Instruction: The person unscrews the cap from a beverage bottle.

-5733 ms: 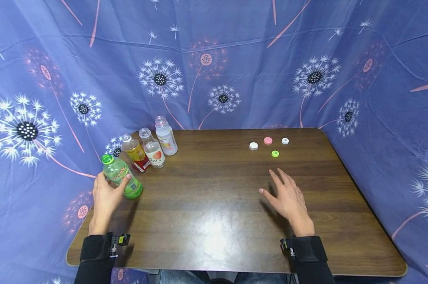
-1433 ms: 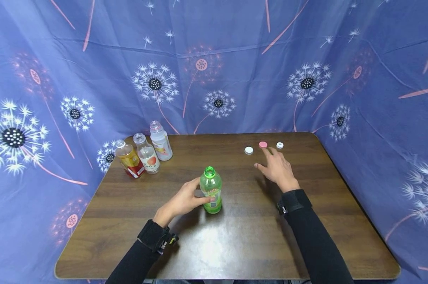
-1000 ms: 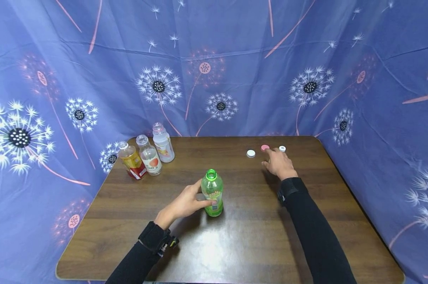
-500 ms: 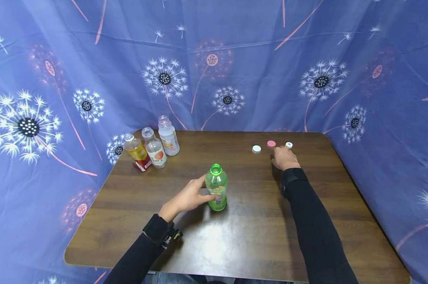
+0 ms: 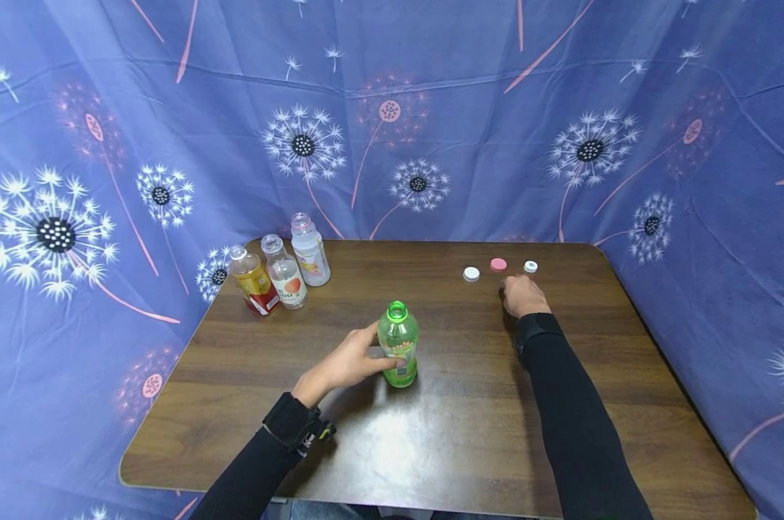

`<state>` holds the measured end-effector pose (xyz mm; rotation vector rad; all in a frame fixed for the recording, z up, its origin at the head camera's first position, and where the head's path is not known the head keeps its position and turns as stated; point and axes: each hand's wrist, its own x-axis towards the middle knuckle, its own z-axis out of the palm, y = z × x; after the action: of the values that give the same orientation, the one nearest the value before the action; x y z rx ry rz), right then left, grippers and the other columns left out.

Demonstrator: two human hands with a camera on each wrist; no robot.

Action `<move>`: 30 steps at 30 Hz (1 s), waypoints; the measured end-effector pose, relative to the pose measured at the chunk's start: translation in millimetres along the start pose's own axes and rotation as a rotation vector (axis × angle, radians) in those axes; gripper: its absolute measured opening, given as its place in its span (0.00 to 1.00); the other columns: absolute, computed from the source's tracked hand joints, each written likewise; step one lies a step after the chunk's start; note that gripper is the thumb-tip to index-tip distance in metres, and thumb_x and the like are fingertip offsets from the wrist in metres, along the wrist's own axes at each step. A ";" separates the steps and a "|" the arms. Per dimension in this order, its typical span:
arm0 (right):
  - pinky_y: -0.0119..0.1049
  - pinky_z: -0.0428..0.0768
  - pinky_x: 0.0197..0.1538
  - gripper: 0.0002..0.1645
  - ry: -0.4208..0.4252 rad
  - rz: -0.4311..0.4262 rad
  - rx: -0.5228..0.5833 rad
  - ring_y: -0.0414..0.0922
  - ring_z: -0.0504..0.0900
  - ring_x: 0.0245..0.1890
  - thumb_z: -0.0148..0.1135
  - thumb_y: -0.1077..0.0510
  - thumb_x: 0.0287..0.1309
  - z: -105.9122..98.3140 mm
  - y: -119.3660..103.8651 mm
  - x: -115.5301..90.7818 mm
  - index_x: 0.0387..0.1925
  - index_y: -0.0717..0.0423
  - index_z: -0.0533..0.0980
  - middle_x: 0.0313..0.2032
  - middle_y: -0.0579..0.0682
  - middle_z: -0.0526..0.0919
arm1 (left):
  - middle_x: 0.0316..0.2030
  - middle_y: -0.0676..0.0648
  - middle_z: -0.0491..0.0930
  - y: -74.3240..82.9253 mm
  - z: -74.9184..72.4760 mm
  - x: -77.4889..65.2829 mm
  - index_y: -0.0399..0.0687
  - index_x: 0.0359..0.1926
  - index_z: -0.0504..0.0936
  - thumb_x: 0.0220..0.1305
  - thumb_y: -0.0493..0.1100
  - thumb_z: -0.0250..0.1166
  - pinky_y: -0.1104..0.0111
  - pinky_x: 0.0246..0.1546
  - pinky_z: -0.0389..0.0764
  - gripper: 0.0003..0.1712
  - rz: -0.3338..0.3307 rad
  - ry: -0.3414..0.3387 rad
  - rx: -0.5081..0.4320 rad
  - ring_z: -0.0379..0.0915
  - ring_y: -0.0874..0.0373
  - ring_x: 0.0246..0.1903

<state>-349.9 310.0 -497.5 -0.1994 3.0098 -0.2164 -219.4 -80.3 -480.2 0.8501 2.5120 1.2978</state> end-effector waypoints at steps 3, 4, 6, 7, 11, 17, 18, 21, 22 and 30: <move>0.58 0.81 0.48 0.24 0.010 0.005 -0.003 0.62 0.84 0.46 0.56 0.71 0.56 2.1 0.0 -1.1 0.55 0.62 0.80 0.47 0.68 0.84 | 0.59 0.53 0.82 0.5 0.2 0.0 0.58 0.68 0.70 0.62 0.52 0.73 0.59 0.63 0.79 0.36 0.003 -0.002 -0.003 0.78 0.54 0.61; 0.59 0.81 0.50 0.25 0.010 0.010 -0.003 0.63 0.84 0.47 0.55 0.72 0.55 2.7 -0.2 -1.5 0.56 0.63 0.80 0.48 0.69 0.83 | 0.59 0.53 0.82 0.6 0.3 0.0 0.58 0.68 0.70 0.62 0.52 0.73 0.59 0.63 0.79 0.36 0.003 -0.003 -0.003 0.78 0.53 0.61; 0.60 0.80 0.51 0.25 0.016 0.014 -0.002 0.64 0.83 0.49 0.55 0.73 0.54 4.3 -0.2 -1.9 0.55 0.64 0.80 0.49 0.70 0.83 | 0.59 0.54 0.82 0.9 0.4 -0.3 0.58 0.67 0.70 0.62 0.53 0.73 0.61 0.62 0.79 0.35 0.009 -0.003 0.003 0.78 0.54 0.61; 0.61 0.80 0.53 0.25 0.016 0.016 -0.001 0.65 0.83 0.50 0.55 0.73 0.54 4.7 -0.5 -2.1 0.55 0.64 0.79 0.50 0.70 0.83 | 0.59 0.54 0.82 1.2 0.3 -0.6 0.58 0.67 0.70 0.62 0.53 0.73 0.62 0.62 0.79 0.35 0.012 -0.003 0.006 0.78 0.54 0.61; 0.61 0.81 0.51 0.21 0.034 0.006 0.000 0.65 0.84 0.49 0.55 0.73 0.55 4.9 -2.8 -3.4 0.51 0.66 0.80 0.47 0.68 0.84 | 0.59 0.54 0.82 1.7 -0.4 -0.7 0.58 0.68 0.70 0.62 0.53 0.73 0.62 0.62 0.78 0.35 0.011 -0.007 -0.004 0.78 0.54 0.61; 0.60 0.80 0.50 0.21 0.097 -0.055 0.000 0.62 0.84 0.46 0.60 0.68 0.55 -1.9 -13.6 -6.6 0.52 0.64 0.81 0.45 0.66 0.84 | 0.58 0.53 0.82 0.7 -1.2 0.2 0.59 0.66 0.71 0.62 0.54 0.73 0.60 0.63 0.78 0.35 0.000 -0.009 -0.013 0.78 0.54 0.61; 0.60 0.80 0.51 0.22 0.107 -0.067 -0.002 0.61 0.83 0.48 0.61 0.67 0.55 -3.6 -16.4 -7.4 0.54 0.64 0.80 0.47 0.66 0.84 | 0.58 0.53 0.83 0.4 -1.2 0.3 0.58 0.66 0.71 0.62 0.54 0.73 0.60 0.63 0.79 0.34 0.000 -0.009 -0.014 0.79 0.54 0.61; 0.58 0.79 0.54 0.24 0.142 -0.101 0.000 0.58 0.82 0.50 0.61 0.64 0.58 -9.0 -26.3 -11.0 0.57 0.63 0.79 0.51 0.65 0.83 | 0.58 0.53 0.83 -0.2 -1.2 0.4 0.59 0.65 0.72 0.61 0.55 0.73 0.59 0.62 0.79 0.34 0.005 -0.006 -0.008 0.79 0.54 0.60; 0.57 0.79 0.53 0.22 0.156 -0.115 0.003 0.57 0.81 0.48 0.62 0.63 0.58 -10.9 -30.1 -12.7 0.56 0.63 0.79 0.50 0.64 0.82 | 0.58 0.54 0.83 -0.2 -1.2 0.2 0.59 0.65 0.72 0.61 0.55 0.73 0.60 0.62 0.79 0.33 0.005 -0.004 -0.007 0.79 0.54 0.60; 0.56 0.79 0.50 0.18 0.264 -0.184 -0.001 0.55 0.82 0.45 0.64 0.62 0.55 -26.3 -54.4 -35.5 0.49 0.62 0.82 0.45 0.61 0.84 | 0.59 0.53 0.82 0.0 -0.6 -0.2 0.60 0.67 0.71 0.62 0.55 0.72 0.58 0.62 0.79 0.34 0.003 -0.013 -0.011 0.79 0.53 0.61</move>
<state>-311.6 265.0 -459.6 -0.4859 3.2528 -0.2780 -219.4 -80.8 -479.8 0.8577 2.4916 1.3016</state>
